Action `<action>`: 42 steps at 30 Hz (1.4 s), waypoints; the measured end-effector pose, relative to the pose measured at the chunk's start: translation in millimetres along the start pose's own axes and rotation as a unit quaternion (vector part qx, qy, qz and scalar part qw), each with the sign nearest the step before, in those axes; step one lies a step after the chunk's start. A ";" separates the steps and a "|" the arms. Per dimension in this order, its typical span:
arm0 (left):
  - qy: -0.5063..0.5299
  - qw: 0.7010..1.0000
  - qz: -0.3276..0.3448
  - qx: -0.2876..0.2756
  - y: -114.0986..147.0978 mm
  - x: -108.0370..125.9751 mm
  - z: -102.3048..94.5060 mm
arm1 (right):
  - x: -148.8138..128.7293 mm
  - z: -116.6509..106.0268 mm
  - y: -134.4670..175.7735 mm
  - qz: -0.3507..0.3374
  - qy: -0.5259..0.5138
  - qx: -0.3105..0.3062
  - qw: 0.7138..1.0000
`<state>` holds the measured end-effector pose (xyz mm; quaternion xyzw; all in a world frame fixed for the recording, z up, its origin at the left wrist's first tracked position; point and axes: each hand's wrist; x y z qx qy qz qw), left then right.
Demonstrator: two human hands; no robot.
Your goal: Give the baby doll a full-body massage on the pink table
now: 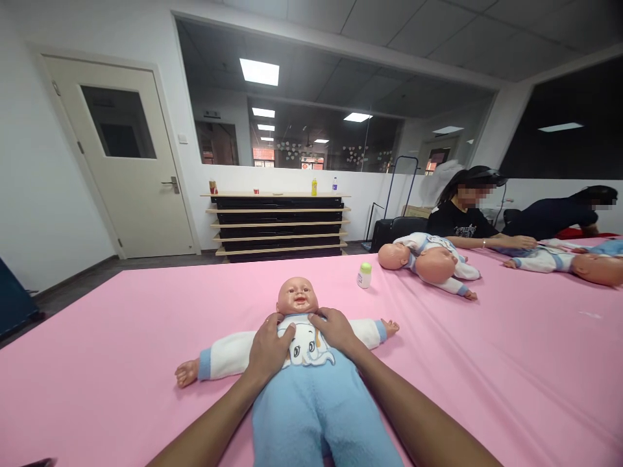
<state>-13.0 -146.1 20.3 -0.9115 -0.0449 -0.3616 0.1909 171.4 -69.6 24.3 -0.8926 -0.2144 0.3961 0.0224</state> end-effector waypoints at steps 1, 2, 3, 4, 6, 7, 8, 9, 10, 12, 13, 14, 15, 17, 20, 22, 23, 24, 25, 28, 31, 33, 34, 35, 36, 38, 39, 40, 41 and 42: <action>-0.001 1.000 0.000 0.000 0.1 0.6 -0.5 | -0.3 0.1 0.2 0.000 -0.005 0.000 1.000; -0.002 1.000 0.000 0.000 0.3 1.3 -1.0 | -0.6 0.1 0.4 -0.001 -0.010 0.003 1.000; -0.003 1.000 0.001 -0.002 0.6 2.0 -1.6 | -0.9 0.2 0.7 -0.004 -0.015 0.007 1.000; -0.004 1.000 0.003 -0.005 0.9 2.7 -2.2 | -1.1 0.3 0.9 -0.005 -0.018 0.011 1.000; -0.009 1.000 0.012 -0.009 1.3 3.8 -3.2 | -1.4 0.4 1.4 -0.008 -0.021 0.017 1.000; -0.013 1.000 0.018 -0.011 1.3 4.1 -3.5 | -1.3 0.5 1.6 -0.009 -0.021 0.018 1.000; -0.018 1.000 0.023 -0.011 1.2 4.1 -3.5 | -1.2 0.6 1.8 -0.010 -0.023 0.018 1.000; -0.020 0.999 0.027 -0.007 1.1 3.9 -3.3 | -1.0 0.9 2.0 -0.013 -0.027 0.022 0.999; -0.018 0.999 0.029 0.001 0.9 3.5 -3.0 | -0.6 1.2 2.2 -0.018 -0.036 0.029 0.999; -0.006 0.999 0.041 0.026 0.8 2.3 -2.1 | 0.8 2.1 2.8 -0.035 -0.066 0.049 0.996; 0.003 0.998 0.051 0.040 1.0 1.7 -1.7 | 1.7 2.6 2.9 -0.044 -0.085 0.060 0.994; 0.012 0.997 0.064 0.052 1.3 1.2 -1.4 | 2.9 3.2 2.9 -0.053 -0.104 0.069 0.991; 0.020 0.995 0.078 0.061 1.7 0.8 -1.3 | 4.2 3.9 2.7 -0.061 -0.120 0.077 0.988; 0.035 0.992 0.103 0.065 2.7 0.6 -1.4 | 6.9 5.2 1.9 -0.075 -0.143 0.081 0.984; 0.056 0.990 0.118 0.054 3.6 1.3 -2.6 | 9.7 6.7 0.6 -0.101 -0.166 0.077 0.978; 0.065 0.990 0.118 0.044 3.6 2.0 -3.6 | 10.3 7.0 0.4 -0.116 -0.177 0.074 0.975; 0.066 0.990 0.116 0.040 3.5 2.3 -4.1 | 10.1 6.8 0.7 -0.122 -0.181 0.072 0.973; 0.066 0.991 0.114 0.038 3.3 2.5 -4.6 | 9.8 6.4 1.0 -0.128 -0.183 0.067 0.973; 0.066 0.991 0.112 0.036 3.2 2.7 -4.9 | 9.3 6.0 1.4 -0.133 -0.183 0.062 0.972; 0.066 0.991 0.108 0.036 2.9 3.1 -5.1 | 7.8 4.0 2.2 -0.139 -0.179 0.046 0.973; 0.062 0.991 0.109 0.036 2.9 3.3 -4.5 | 6.7 2.3 2.3 -0.127 -0.172 0.041 0.976; 0.058 0.992 0.108 0.035 2.8 3.3 -4.3 | 6.0 1.5 2.2 -0.121 -0.165 0.036 0.978; 0.057 0.992 0.106 0.035 2.7 3.4 -4.4 | 5.6 1.3 2.2 -0.119 -0.161 0.034 0.979; 0.056 0.992 0.105 0.034 2.7 3.5 -4.6 | 5.3 1.3 2.1 -0.116 -0.156 0.033 0.980; 0.056 0.992 0.104 0.034 2.7 3.7 -4.9 | 5.0 1.6 2.1 -0.113 -0.152 0.034 0.981; 0.059 0.992 0.105 0.030 2.9 4.2 -5.6 | 4.6 2.6 1.9 -0.105 -0.144 0.041 0.983; 0.061 0.992 0.106 0.029 3.1 4.5 -5.9 | 4.5 3.3 1.8 -0.101 -0.141 0.048 0.984; 0.064 0.992 0.107 0.028 3.4 4.7 -6.1 | 4.4 4.1 1.7 -0.098 -0.138 0.056 0.984; 0.067 0.992 0.106 0.029 3.6 4.8 -6.2 | 4.4 4.9 1.7 -0.095 -0.135 0.063 0.984; 0.068 0.992 0.104 0.031 3.8 4.8 -6.2 | 4.3 5.5 1.8 -0.093 -0.132 0.069 0.984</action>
Point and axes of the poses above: each hand's wrist, its own y-axis away from the middle knuckle, its own z-axis out of the palm, x = y × z, and after that the axes turned 2 degrees about -y, right-handed
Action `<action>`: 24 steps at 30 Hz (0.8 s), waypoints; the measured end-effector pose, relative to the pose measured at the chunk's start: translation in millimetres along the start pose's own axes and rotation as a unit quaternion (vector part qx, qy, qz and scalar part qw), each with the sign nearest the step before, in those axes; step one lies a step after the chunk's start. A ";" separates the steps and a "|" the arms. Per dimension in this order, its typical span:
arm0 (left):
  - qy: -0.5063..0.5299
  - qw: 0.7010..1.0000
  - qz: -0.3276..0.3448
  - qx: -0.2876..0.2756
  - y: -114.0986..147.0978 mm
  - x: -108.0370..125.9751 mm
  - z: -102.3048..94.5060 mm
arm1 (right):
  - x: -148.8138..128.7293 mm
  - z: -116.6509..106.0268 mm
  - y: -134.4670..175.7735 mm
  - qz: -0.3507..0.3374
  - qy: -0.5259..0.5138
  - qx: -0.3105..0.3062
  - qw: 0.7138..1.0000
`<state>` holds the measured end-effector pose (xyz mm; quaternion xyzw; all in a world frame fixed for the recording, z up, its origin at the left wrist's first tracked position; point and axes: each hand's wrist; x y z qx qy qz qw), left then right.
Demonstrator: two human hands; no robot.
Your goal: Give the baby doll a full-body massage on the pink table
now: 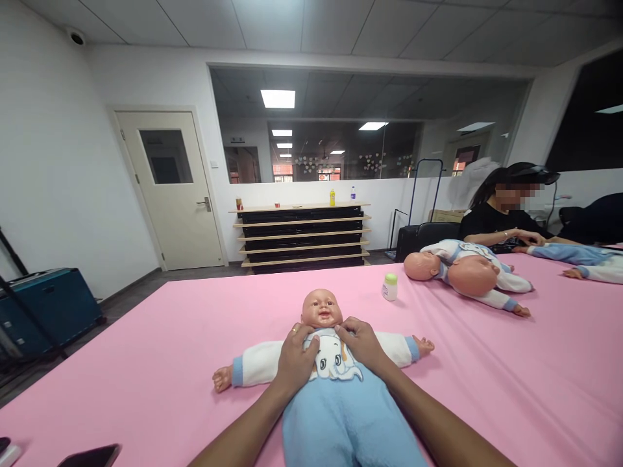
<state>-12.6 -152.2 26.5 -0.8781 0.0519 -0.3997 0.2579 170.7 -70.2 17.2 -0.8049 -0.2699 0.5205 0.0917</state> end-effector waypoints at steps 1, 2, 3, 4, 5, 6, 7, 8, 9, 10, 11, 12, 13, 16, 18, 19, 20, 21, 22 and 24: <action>0.000 1.000 -0.003 0.002 0.2 0.0 0.1 | 0.0 0.5 0.2 0.001 0.003 0.005 1.000; -0.001 1.000 -0.007 0.006 0.4 -0.1 0.2 | -0.2 0.8 0.5 0.003 0.006 0.007 1.000; -0.003 1.000 -0.011 0.010 0.6 -0.2 0.5 | -0.4 1.0 0.8 0.005 0.009 0.009 1.000; -0.007 1.000 -0.015 0.012 0.8 -0.4 0.8 | -0.6 0.9 1.2 0.006 0.013 0.011 1.000; -0.012 1.000 -0.017 0.014 1.0 -0.8 1.2 | -0.6 0.7 1.7 0.008 0.020 0.013 1.000; -0.018 1.000 -0.018 0.016 1.1 -1.3 1.7 | -0.5 0.4 2.1 0.011 0.029 0.014 0.999; -0.027 0.999 -0.017 0.017 1.3 -2.0 2.4 | -0.1 0.0 2.6 0.013 0.042 0.014 0.999; -0.038 0.999 -0.012 0.017 1.3 -3.0 3.2 | 0.7 -0.1 3.0 0.017 0.058 0.015 0.998; -0.050 0.999 -0.005 0.015 1.3 -4.3 4.1 | 1.7 -0.1 3.4 0.021 0.079 0.016 0.997; -0.065 0.998 0.003 0.014 1.3 -5.9 5.2 | 3.0 0.2 3.7 0.026 0.102 0.018 0.994; -0.081 0.997 0.010 0.015 1.2 -7.6 6.4 | 4.3 0.8 3.9 0.029 0.125 0.019 0.992; -0.103 0.994 0.017 0.013 1.0 -9.3 7.7 | 5.6 1.6 4.1 0.032 0.148 0.020 0.988; -0.128 0.991 0.022 0.010 0.8 -11.0 8.9 | 6.7 2.6 4.2 0.034 0.169 0.020 0.985; -0.198 0.979 0.034 -0.010 -0.1 -14.5 11.2 | 9.1 4.7 4.0 0.030 0.215 0.013 0.976; -0.230 0.972 0.042 -0.026 0.0 -15.1 9.9 | 10.2 3.4 4.0 0.018 0.247 -0.002 0.969; -0.242 0.969 0.044 -0.031 0.5 -15.1 8.1 | 11.0 1.5 4.5 0.009 0.270 -0.014 0.963; -0.256 0.965 0.044 -0.035 1.5 -15.0 5.4 | 11.9 -1.5 5.5 -0.001 0.293 -0.029 0.956; -0.271 0.961 0.042 -0.039 3.1 -15.0 1.9 | 13.1 -5.5 7.2 -0.010 0.315 -0.042 0.948; -0.286 0.957 0.038 -0.042 5.4 -15.3 -2.5 | 14.4 -10.4 9.8 -0.018 0.333 -0.052 0.941; -0.318 0.946 0.029 -0.052 11.4 -16.5 -13.0 | 17.1 -21.6 17.4 -0.022 0.353 -0.058 0.934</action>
Point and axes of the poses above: each hand's wrist, its own y-axis away from the middle knuckle, its own z-axis out of the palm, x = y × z, and after that the axes turned 2 degrees about -y, right-handed
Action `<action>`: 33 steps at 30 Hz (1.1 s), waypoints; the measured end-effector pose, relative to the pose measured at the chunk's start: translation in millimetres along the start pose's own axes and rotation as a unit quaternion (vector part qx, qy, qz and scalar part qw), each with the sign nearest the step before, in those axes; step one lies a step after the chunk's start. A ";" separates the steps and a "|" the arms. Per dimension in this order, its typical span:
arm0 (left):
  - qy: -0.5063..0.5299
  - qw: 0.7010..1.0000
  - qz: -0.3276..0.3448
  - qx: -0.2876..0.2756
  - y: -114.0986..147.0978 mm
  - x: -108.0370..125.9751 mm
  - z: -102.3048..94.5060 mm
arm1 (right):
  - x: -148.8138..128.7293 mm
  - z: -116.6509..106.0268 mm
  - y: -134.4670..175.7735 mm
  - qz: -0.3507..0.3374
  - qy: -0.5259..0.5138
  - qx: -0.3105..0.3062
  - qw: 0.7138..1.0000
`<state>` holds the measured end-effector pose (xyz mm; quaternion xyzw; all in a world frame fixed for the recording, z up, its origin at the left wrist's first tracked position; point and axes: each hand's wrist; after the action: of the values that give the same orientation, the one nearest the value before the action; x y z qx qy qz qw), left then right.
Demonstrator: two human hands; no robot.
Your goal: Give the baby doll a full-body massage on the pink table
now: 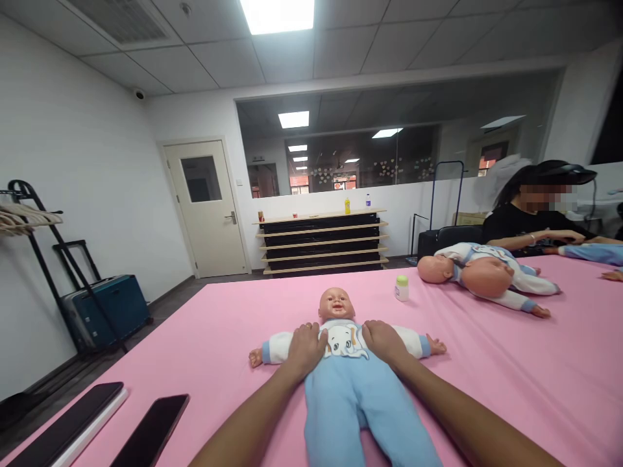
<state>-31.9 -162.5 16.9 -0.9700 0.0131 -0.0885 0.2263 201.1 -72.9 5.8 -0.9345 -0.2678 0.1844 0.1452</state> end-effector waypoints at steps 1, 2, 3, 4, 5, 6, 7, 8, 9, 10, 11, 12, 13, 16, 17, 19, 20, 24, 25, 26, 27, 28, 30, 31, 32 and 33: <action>-0.016 1.000 -0.003 -0.008 4.1 -4.0 -3.8 | 4.2 -3.2 5.4 0.002 0.007 0.002 1.000; -0.032 0.999 -0.004 -0.016 8.3 -8.3 -7.5 | 7.9 -6.5 11.1 0.005 0.023 0.005 1.000; -0.047 0.999 -0.005 -0.024 12.2 -12.7 -11.1 | 11.1 -9.7 16.6 0.008 0.044 0.009 0.999; -0.062 0.998 -0.006 -0.032 15.7 -17.0 -14.5 | 13.9 -12.7 21.8 0.013 0.067 0.013 0.998; -0.076 0.996 -0.007 -0.040 18.6 -21.0 -17.6 | 16.5 -15.6 26.3 0.019 0.088 0.016 0.996; -0.090 0.995 -0.009 -0.047 21.0 -24.7 -20.4 | 19.2 -18.4 30.3 0.027 0.105 0.018 0.994; -0.103 0.993 -0.013 -0.054 22.9 -28.0 -23.0 | 22.3 -21.1 33.7 0.040 0.115 0.019 0.992; -0.116 0.991 -0.018 -0.060 24.6 -30.9 -25.3 | 26.0 -23.8 37.0 0.055 0.118 0.020 0.991; -0.129 0.989 -0.025 -0.064 26.1 -33.6 -27.6 | 30.2 -26.5 40.1 0.072 0.120 0.021 0.990; -0.140 0.987 -0.034 -0.068 27.6 -36.0 -29.9 | 34.8 -29.3 43.2 0.087 0.123 0.022 0.988; -0.150 0.985 -0.044 -0.071 29.1 -38.5 -32.3 | 39.4 -32.2 46.3 0.101 0.126 0.023 0.987; -0.159 0.983 -0.053 -0.073 30.6 -40.9 -34.6 | 43.6 -35.0 49.2 0.113 0.127 0.022 0.985; -0.165 0.982 -0.062 -0.075 31.8 -43.3 -36.9 | 47.0 -37.6 51.8 0.122 0.126 0.021 0.984; -0.173 0.979 -0.078 -0.076 33.1 -49.9 -42.4 | 50.9 -44.4 55.6 0.140 0.119 0.017 0.983; -0.172 0.979 -0.083 -0.072 32.7 -51.2 -43.6 | 49.9 -46.2 55.7 0.144 0.114 0.015 0.983; -0.159 0.980 -0.102 -0.058 32.0 -50.7 -45.1 | 45.4 -49.2 55.8 0.150 0.103 0.013 0.983; -0.145 0.982 -0.115 -0.049 32.7 -48.0 -45.7 | 42.0 -50.5 56.7 0.151 0.098 0.013 0.984; -0.052 0.991 -0.124 -0.011 51.1 -16.6 -48.8 | 21.7 -54.2 74.1 0.113 0.066 0.037 0.991; -0.022 0.994 -0.103 -0.005 59.5 -4.4 -50.0 | 14.7 -55.2 81.3 0.085 0.041 0.054 0.994; 0.008 0.997 -0.074 -0.002 68.4 8.7 -51.5 | 6.9 -56.7 88.8 0.052 0.010 0.073 0.996; 0.037 0.998 -0.043 -0.003 76.9 21.8 -53.5 | -1.7 -58.8 96.0 0.016 -0.026 0.092 0.995; 0.064 0.998 -0.014 -0.007 84.3 34.5 -55.9 | -11.0 -61.8 102.6 -0.015 -0.062 0.108 0.992; 0.110 0.994 0.020 -0.017 94.2 56.8 -62.7 | -30.9 -70.5 112.5 -0.052 -0.120 0.127 0.983; 0.131 0.991 0.026 -0.017 96.4 66.2 -67.1 | -41.0 -75.7 115.7 -0.059 -0.143 0.133 0.979; 0.153 0.988 0.027 -0.013 96.9 74.5 -72.0 | -50.4 -81.0 117.6 -0.062 -0.163 0.138 0.975; 0.175 0.984 0.029 0.002 96.1 82.2 -77.4 | -58.9 -85.6 118.1 -0.068 -0.177 0.144 0.971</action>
<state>36.7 -287.9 56.3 -0.9382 0.0808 -0.2506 0.2246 243.5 -216.5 53.9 -0.8357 -0.3230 0.3732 0.2409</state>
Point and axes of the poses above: each hand's wrist, its own y-axis away from the middle knuckle, its own z-axis out of the palm, x = y × z, and after that the axes turned 2 degrees about -y, right-handed
